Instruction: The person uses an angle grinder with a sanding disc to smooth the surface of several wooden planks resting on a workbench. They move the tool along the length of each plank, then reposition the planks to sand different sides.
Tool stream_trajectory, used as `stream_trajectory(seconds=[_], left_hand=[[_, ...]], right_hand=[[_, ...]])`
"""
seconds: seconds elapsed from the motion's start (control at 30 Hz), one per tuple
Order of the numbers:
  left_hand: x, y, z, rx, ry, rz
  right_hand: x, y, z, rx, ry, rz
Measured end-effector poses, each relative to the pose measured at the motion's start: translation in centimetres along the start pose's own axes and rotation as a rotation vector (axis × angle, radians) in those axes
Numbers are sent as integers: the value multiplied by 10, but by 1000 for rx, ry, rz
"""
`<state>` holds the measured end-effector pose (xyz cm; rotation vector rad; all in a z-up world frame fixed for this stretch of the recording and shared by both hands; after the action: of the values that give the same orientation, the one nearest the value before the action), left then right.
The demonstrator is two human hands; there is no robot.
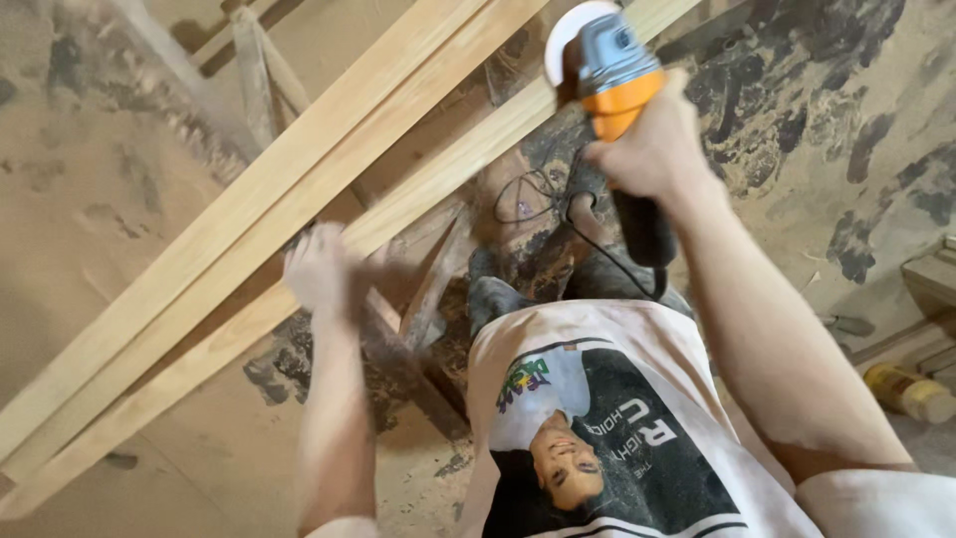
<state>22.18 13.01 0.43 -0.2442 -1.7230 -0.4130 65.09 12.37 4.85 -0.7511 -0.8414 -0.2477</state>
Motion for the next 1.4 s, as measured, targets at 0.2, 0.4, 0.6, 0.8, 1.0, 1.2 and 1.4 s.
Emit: stream_trajectory(seconds=[0.2, 0.4, 0.6, 0.8, 1.0, 1.2, 1.4], left_hand=[[-2, 3, -2, 9, -34, 3], [-11, 0, 1, 5, -19, 3], [-13, -2, 9, 26, -1, -21], [-8, 10, 1, 181, 3, 246], [-33, 86, -87, 136, -7, 407], [-86, 185, -231, 87, -214, 506], [-61, 221, -283, -83, -77, 94]], right_hand=[[-57, -64, 57, 64, -39, 82], [-96, -104, 82, 61, -146, 173], [-76, -94, 62, 71, -213, 248], [19, -11, -11, -60, -124, 148], [105, 82, -73, -129, -100, 12], [178, 158, -129, -87, -129, -74], [239, 213, -171, -14, -182, -121]])
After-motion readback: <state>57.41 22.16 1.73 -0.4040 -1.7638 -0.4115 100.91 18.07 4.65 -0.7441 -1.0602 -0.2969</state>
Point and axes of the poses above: each hand's wrist, its own y-axis towards the middle knuckle, its own x-axis out of the back of the hand, z = x × y, the point moved 9 cm from there along y, towards the middle knuckle, and after that the axes turned 6 degrees about -x, right-handed, at the moved point
